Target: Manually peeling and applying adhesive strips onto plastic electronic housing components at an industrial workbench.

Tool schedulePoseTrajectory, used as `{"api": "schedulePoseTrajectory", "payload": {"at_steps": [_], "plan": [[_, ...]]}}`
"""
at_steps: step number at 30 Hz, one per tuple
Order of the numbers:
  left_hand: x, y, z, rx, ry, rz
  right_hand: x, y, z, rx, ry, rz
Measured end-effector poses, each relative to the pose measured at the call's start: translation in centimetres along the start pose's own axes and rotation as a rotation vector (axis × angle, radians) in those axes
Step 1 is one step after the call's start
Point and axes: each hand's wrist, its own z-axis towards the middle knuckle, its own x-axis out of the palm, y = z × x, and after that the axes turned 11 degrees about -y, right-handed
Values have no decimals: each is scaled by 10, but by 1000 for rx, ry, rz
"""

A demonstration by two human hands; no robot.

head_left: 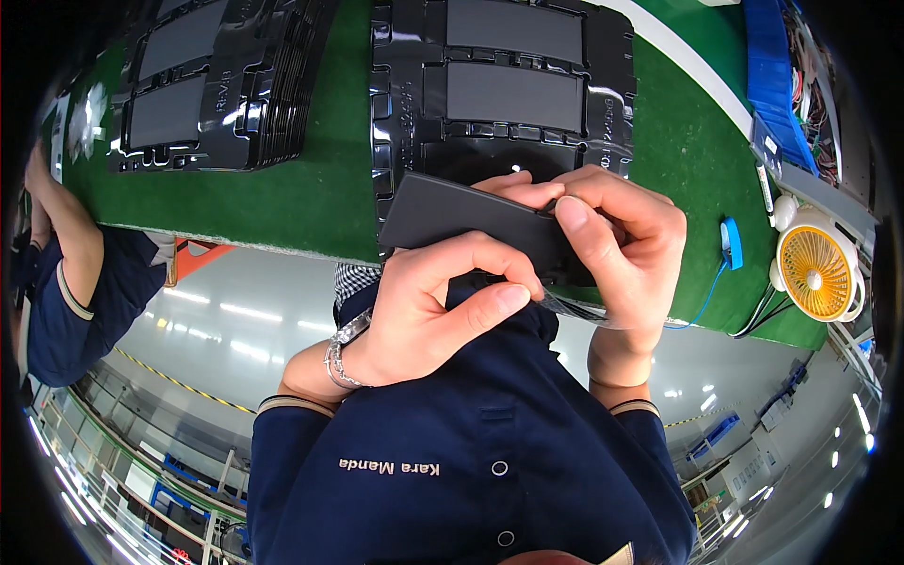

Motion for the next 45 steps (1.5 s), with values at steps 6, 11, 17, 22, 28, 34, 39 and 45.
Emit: {"api": "schedulePoseTrajectory", "payload": {"at_steps": [6,11,17,22,28,34,39,45], "plan": [[3,1,0,54,-52,7,1,1,-1,22,-10,13],[3,0,0,59,-56,15,0,5,0,47,3,-40],[1,2,-3,29,-71,63,3,0,0,-97,-67,-298],[1,4,-4,-46,-113,-97,-4,-3,-4,70,-121,-175],[-14,2,-6,-33,-201,-18,-18,-15,-1,172,-21,-137],[-42,6,-11,60,-444,19,-22,-36,11,-2,-34,-463],[-36,1,-7,-50,-368,-28,-12,-39,12,-160,-147,-721],[-21,-5,5,-140,-348,-16,-16,-18,-4,-70,-178,-259]]}}
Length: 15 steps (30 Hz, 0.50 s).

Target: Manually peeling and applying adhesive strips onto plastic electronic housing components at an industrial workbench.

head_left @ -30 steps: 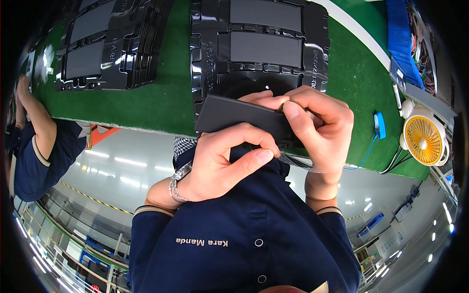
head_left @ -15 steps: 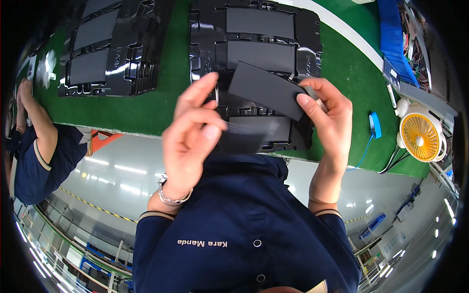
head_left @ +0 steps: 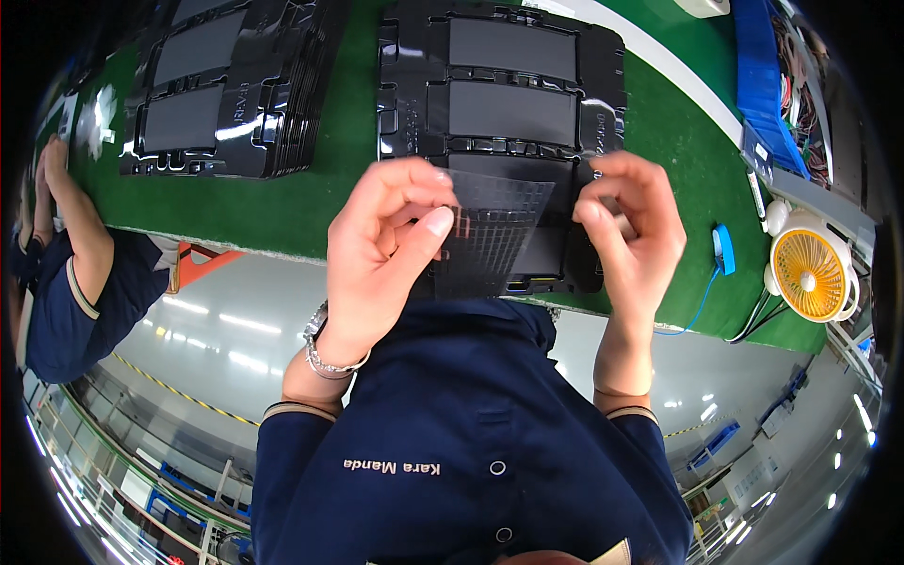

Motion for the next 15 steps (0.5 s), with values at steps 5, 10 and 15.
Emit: {"api": "schedulePoseTrajectory", "payload": {"at_steps": [5,10,15], "plan": [[8,4,2,9,46,-17,14,6,-15,-11,90,316],[13,2,2,-121,203,-158,18,8,-18,-59,118,312],[13,2,6,-82,245,44,14,7,-15,-227,140,170]]}}
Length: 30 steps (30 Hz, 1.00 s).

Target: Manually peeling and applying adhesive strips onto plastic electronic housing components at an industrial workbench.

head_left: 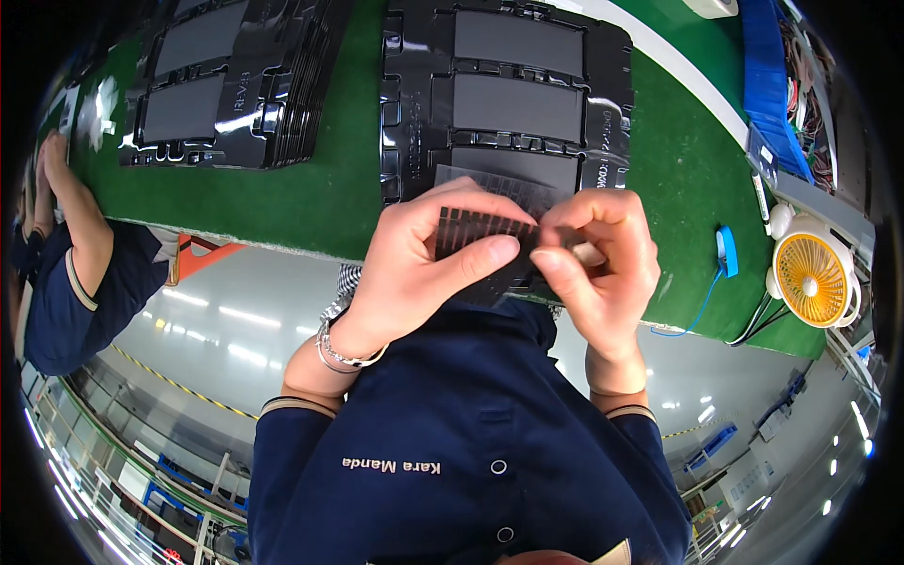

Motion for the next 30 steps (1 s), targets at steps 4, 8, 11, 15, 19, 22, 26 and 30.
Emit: {"api": "schedulePoseTrajectory", "payload": {"at_steps": [4,8,11,15,19,22,26,30], "plan": [[0,-4,1,42,-25,30,-5,5,8,-100,63,-210],[1,-3,3,60,8,35,-2,5,6,-152,56,-265],[4,-3,3,74,-8,45,-2,6,5,-175,51,-281],[3,-2,4,104,-15,65,-2,5,7,-196,59,-268],[5,-2,3,142,-26,73,-2,5,6,-187,52,-267],[6,-1,2,165,-32,89,-3,6,6,-171,61,-275],[5,0,2,176,-18,125,-5,3,8,-204,68,-279],[6,-1,4,186,-13,190,-4,-4,12,-319,33,-288]]}}
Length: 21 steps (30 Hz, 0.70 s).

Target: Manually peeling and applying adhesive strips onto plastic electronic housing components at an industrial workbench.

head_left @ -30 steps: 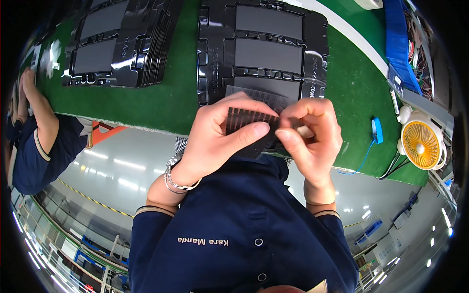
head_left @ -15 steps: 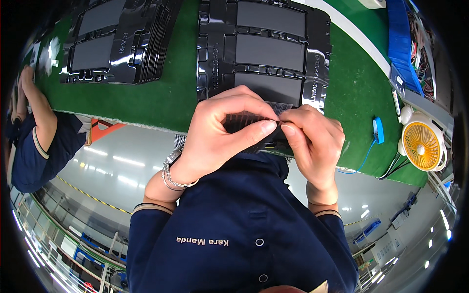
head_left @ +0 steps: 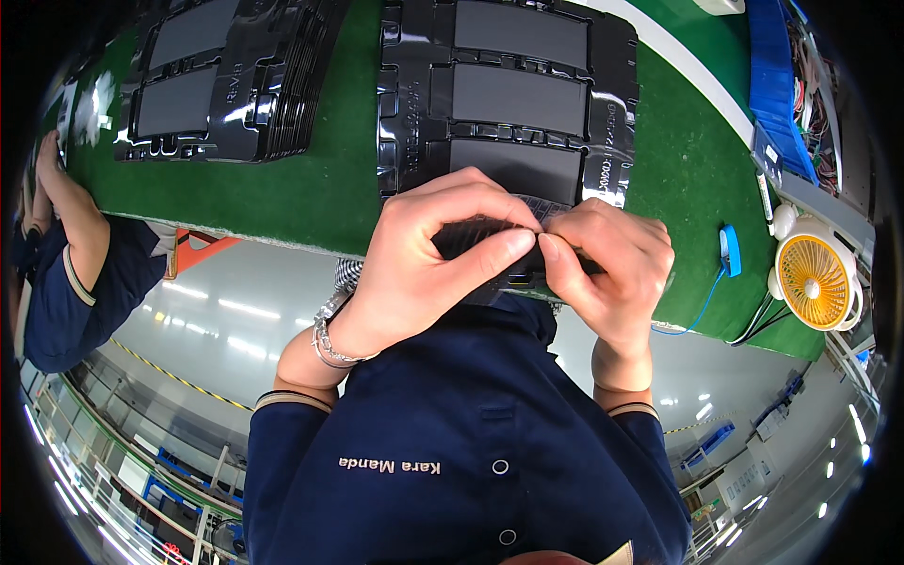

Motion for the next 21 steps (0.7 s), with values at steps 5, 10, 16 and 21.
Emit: {"api": "schedulePoseTrajectory", "payload": {"at_steps": [5,10,16,21], "plan": [[-9,1,26,297,-69,449,-8,-5,2,136,-167,86],[-7,14,57,627,-82,1037,-10,-14,2,311,-224,131],[4,22,63,698,-82,1059,-18,-27,6,333,-262,138],[-2,15,64,681,-26,858,-18,-29,17,380,-212,45]]}}
